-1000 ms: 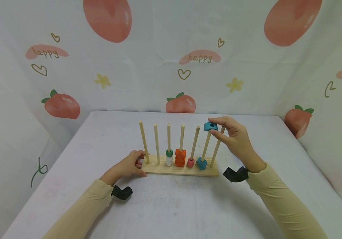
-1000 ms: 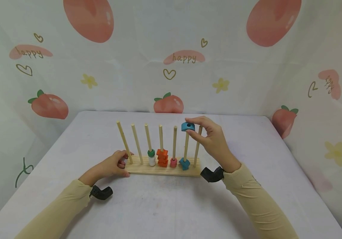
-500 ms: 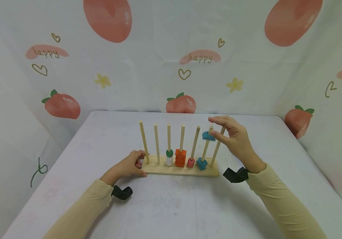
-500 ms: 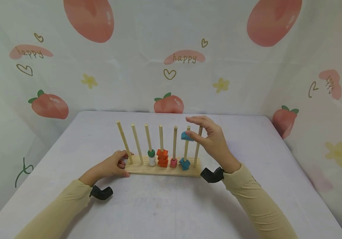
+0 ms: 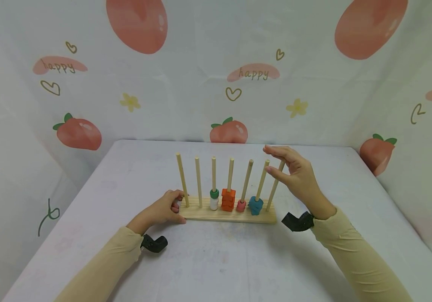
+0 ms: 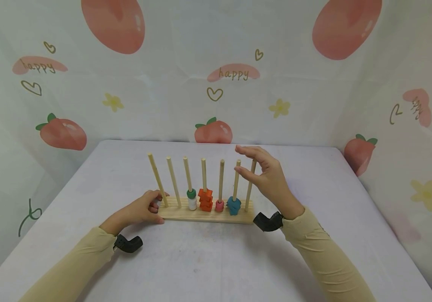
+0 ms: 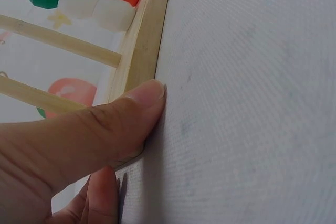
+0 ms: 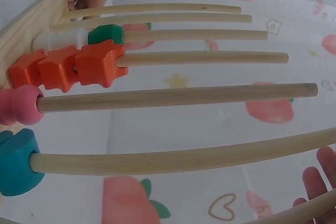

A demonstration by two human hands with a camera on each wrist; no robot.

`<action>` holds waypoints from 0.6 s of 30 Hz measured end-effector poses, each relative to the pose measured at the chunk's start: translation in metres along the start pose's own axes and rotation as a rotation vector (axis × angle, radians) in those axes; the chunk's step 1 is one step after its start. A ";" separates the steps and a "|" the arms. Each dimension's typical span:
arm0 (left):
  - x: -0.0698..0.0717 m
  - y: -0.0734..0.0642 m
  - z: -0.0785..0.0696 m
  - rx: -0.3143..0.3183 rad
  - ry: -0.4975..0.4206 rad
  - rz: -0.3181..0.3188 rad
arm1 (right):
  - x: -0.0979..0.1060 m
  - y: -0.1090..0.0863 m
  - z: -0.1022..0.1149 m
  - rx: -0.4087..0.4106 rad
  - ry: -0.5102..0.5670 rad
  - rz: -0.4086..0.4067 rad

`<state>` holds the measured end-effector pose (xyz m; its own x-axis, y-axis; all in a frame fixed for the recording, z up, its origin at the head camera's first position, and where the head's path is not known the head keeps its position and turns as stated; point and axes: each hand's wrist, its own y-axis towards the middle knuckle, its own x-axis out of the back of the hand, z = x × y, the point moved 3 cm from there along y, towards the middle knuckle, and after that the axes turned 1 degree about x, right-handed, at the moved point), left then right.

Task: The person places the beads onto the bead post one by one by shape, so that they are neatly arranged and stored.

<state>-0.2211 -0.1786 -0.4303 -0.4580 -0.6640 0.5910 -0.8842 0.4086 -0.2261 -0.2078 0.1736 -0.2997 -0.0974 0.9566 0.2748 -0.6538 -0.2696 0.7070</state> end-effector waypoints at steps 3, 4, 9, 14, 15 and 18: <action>0.000 0.001 0.000 0.004 -0.001 -0.001 | 0.000 0.000 0.000 -0.002 -0.006 0.002; 0.001 0.001 0.000 0.001 -0.001 -0.001 | 0.000 0.000 0.000 -0.003 -0.006 0.002; 0.001 0.001 0.001 -0.003 0.000 -0.002 | 0.000 0.000 -0.001 0.000 -0.002 0.005; 0.000 0.001 0.001 -0.008 0.003 -0.001 | 0.000 -0.001 0.000 -0.009 -0.003 0.004; 0.000 0.002 0.000 -0.007 0.001 -0.001 | 0.000 -0.002 0.000 -0.018 -0.005 0.003; 0.000 0.002 0.000 -0.001 -0.004 -0.004 | 0.001 -0.005 -0.001 -0.046 -0.012 0.000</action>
<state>-0.2232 -0.1777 -0.4312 -0.4548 -0.6680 0.5890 -0.8860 0.4066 -0.2231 -0.2055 0.1759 -0.3040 -0.0889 0.9550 0.2829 -0.6874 -0.2643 0.6764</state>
